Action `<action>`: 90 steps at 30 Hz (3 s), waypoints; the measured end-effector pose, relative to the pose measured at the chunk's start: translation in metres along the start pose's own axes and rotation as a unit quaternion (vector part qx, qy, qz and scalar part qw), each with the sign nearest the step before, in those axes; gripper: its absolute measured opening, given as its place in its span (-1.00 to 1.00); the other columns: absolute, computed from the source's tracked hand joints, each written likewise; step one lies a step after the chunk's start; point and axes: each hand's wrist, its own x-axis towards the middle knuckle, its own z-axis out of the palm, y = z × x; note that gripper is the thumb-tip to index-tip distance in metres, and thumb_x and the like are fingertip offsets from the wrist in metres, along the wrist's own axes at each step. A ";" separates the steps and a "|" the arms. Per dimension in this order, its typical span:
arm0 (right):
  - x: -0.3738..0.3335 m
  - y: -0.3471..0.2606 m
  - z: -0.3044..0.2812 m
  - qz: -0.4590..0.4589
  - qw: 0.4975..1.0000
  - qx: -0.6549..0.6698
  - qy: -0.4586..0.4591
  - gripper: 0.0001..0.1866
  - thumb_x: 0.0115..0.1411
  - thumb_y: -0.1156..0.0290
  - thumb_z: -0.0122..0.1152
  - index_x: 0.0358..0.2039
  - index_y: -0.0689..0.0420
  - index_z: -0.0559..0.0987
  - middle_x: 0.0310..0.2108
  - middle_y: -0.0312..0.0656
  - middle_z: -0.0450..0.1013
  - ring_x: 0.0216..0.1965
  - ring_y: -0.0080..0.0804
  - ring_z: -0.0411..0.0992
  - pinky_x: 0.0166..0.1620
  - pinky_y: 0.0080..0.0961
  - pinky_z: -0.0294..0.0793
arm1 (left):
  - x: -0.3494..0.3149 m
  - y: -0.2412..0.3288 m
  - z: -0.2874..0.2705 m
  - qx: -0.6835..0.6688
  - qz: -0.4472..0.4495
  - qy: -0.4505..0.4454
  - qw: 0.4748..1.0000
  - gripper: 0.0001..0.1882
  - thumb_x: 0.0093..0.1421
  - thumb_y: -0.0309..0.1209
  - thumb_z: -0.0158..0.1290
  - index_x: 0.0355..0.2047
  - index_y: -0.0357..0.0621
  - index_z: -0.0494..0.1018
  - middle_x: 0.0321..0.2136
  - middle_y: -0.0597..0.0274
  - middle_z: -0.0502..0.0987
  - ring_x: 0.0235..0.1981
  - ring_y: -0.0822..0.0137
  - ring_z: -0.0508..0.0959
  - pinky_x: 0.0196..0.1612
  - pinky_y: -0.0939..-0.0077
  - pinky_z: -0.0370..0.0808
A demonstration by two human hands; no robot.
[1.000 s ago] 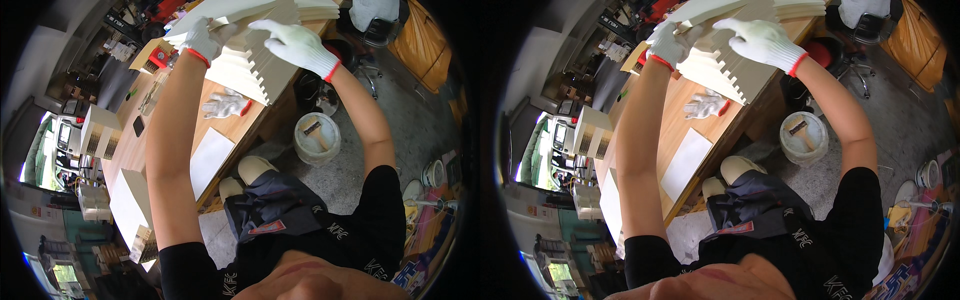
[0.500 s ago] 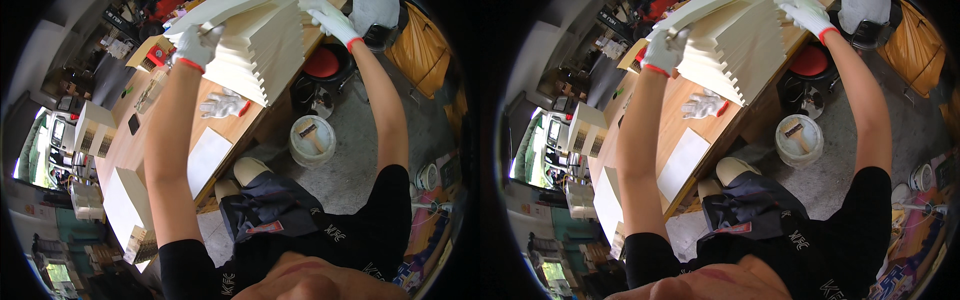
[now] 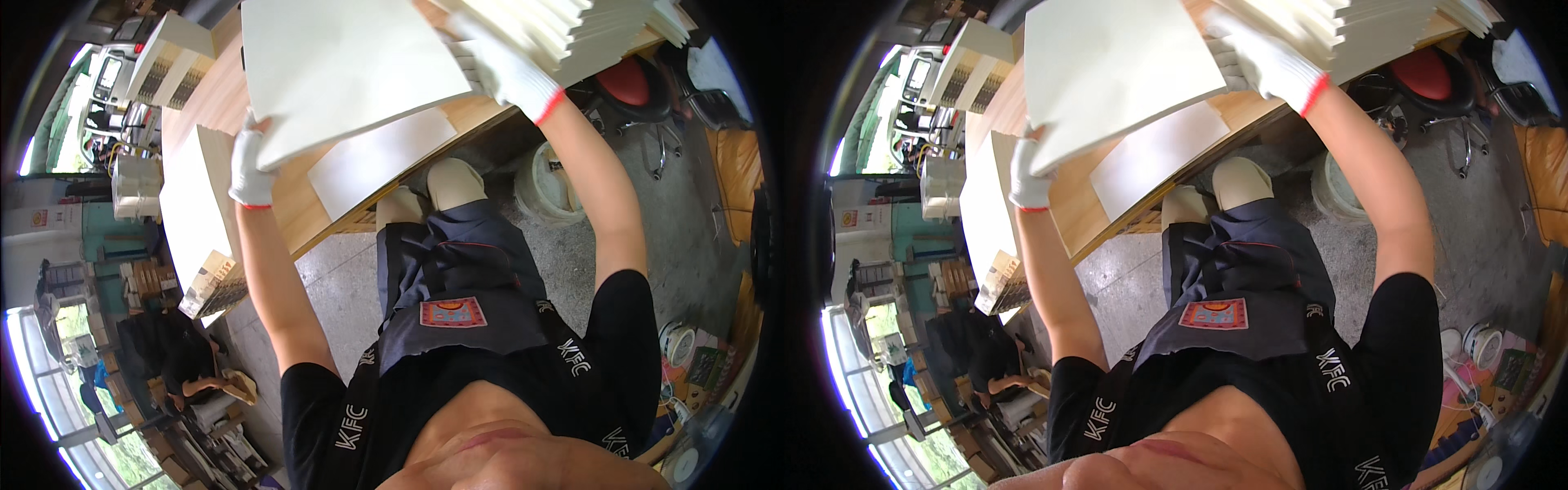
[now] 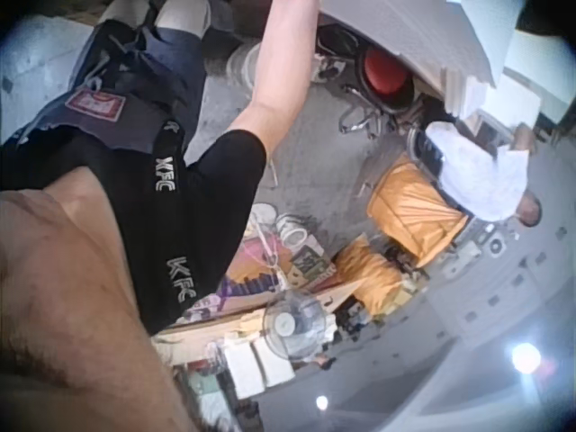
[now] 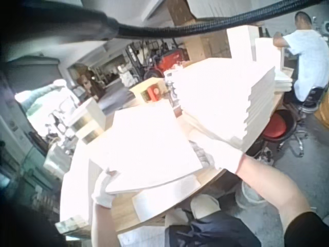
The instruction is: The person aligns several stacks of white boards on a wooden table, wipes the edges with a cloth, and applies a liquid from a bucket to the edges of the boards using a brush.
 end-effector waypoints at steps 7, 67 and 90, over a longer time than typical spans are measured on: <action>0.082 0.055 0.019 -0.080 0.828 -0.554 -0.004 -0.59 0.26 0.04 0.05 -0.03 0.00 0.57 0.03 -0.32 0.42 0.07 -0.44 0.31 0.15 -0.31 0.27 | -0.015 -0.090 -0.059 0.044 -0.091 0.102 0.990 -0.50 0.24 -0.48 -0.08 0.21 -0.23 0.27 -0.08 0.17 0.50 -0.16 0.36 0.56 -0.26 0.48 0.53; -0.002 0.102 0.028 -0.221 0.674 -0.702 0.055 -0.17 0.07 -0.14 0.28 0.26 0.03 0.32 0.33 -0.21 0.17 0.38 -0.24 0.04 0.39 -0.17 -0.06 | -0.118 -0.113 -0.041 0.628 0.128 0.093 0.762 -0.31 -0.04 -0.12 0.31 0.04 -0.32 0.46 0.25 -0.07 0.30 0.31 -0.08 0.18 0.36 0.08 0.00; 0.002 0.105 0.026 -0.217 0.647 -0.729 0.051 -0.15 0.12 -0.24 0.15 0.30 0.02 0.28 0.35 -0.16 0.13 0.38 -0.18 0.00 0.40 -0.12 -0.11 | -0.116 -0.116 -0.044 0.640 0.143 0.081 0.751 -0.33 0.01 -0.05 0.26 -0.02 -0.35 0.46 0.27 -0.10 0.25 0.31 -0.11 0.16 0.35 0.05 -0.03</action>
